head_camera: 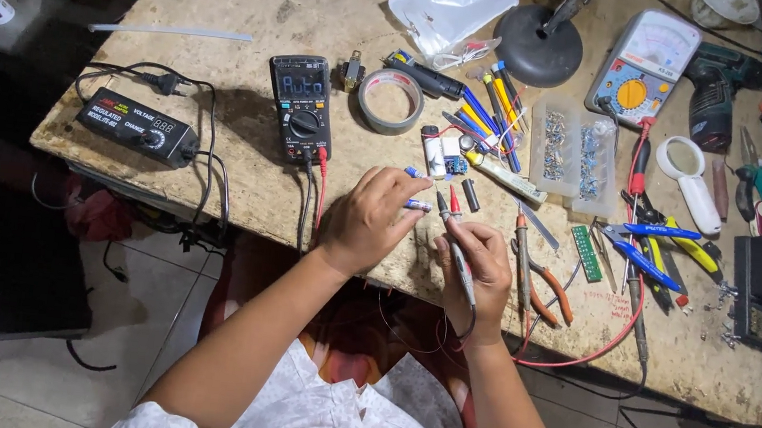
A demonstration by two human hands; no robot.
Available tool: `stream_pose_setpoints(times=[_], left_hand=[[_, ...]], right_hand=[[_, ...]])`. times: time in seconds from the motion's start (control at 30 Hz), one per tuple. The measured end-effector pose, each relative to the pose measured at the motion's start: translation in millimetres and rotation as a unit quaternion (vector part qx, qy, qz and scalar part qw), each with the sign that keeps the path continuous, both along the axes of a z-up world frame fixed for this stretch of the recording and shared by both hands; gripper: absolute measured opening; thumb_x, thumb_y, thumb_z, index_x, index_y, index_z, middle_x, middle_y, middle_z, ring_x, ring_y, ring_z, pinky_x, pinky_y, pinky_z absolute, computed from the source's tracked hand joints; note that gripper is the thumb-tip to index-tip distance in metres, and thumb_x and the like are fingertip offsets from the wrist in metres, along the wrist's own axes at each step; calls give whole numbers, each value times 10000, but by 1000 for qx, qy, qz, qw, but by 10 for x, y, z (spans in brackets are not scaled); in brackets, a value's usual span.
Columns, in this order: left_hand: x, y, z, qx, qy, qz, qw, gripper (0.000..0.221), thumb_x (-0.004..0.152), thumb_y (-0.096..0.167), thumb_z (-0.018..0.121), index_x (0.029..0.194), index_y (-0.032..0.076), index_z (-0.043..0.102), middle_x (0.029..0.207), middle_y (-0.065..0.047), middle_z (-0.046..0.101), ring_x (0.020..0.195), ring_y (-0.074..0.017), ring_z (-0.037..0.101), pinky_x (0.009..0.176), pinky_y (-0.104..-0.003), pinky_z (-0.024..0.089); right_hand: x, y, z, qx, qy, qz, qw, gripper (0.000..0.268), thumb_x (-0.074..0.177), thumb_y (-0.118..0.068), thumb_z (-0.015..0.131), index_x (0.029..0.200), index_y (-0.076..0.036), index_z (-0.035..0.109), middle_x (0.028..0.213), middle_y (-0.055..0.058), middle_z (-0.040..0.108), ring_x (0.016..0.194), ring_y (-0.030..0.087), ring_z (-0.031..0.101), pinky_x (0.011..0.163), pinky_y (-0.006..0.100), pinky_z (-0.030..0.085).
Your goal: Testing electronic components with a multimeter and assembling a small handheld device at a repair bench.
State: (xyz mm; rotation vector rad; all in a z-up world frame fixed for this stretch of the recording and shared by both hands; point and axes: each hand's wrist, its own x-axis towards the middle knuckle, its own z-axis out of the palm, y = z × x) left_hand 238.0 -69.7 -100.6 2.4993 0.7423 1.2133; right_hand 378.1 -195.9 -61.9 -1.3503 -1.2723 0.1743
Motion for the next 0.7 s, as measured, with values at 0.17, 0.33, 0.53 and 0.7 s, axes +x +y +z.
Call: stream_pose_setpoints(times=[0.17, 0.33, 0.53, 0.7], left_hand=[[-48, -176, 71, 81, -52, -20, 995, 276, 944, 119, 724, 1220, 119, 725, 996, -64, 632, 930, -252, 674, 788, -361, 600], [-133, -274, 66, 26, -95, 77, 992, 296, 962, 69, 668, 1246, 123, 732, 1022, -65, 643, 938, -253, 694, 793, -357, 613], [-217, -387, 198, -305, -237, 120, 915, 268, 953, 85, 625, 1195, 73, 740, 969, -160, 705, 908, -300, 740, 762, -370, 614], [-211, -371, 274, -412, -252, 114, 868, 206, 909, 100, 651, 1094, 64, 734, 818, -162, 775, 784, -238, 775, 692, -366, 628]], right_hand=[[-31, -2, -44, 1, -18, 30, 999, 290, 798, 4, 877, 1076, -43, 808, 931, 180, 698, 784, 266, 727, 626, 337, 598], [70, -15, -162, -15, 39, 25, 999, 194, 876, -46, 808, 1062, -4, 773, 912, 176, 689, 780, 255, 727, 641, 342, 619], [23, 35, 30, -107, 221, 10, 969, 306, 985, -36, 661, 1260, 94, 635, 1029, 241, 706, 953, 253, 706, 805, 363, 619], [51, 70, 105, -146, 296, -20, 944, 247, 984, -30, 672, 1209, 72, 674, 1010, 214, 748, 937, 221, 730, 814, 355, 638]])
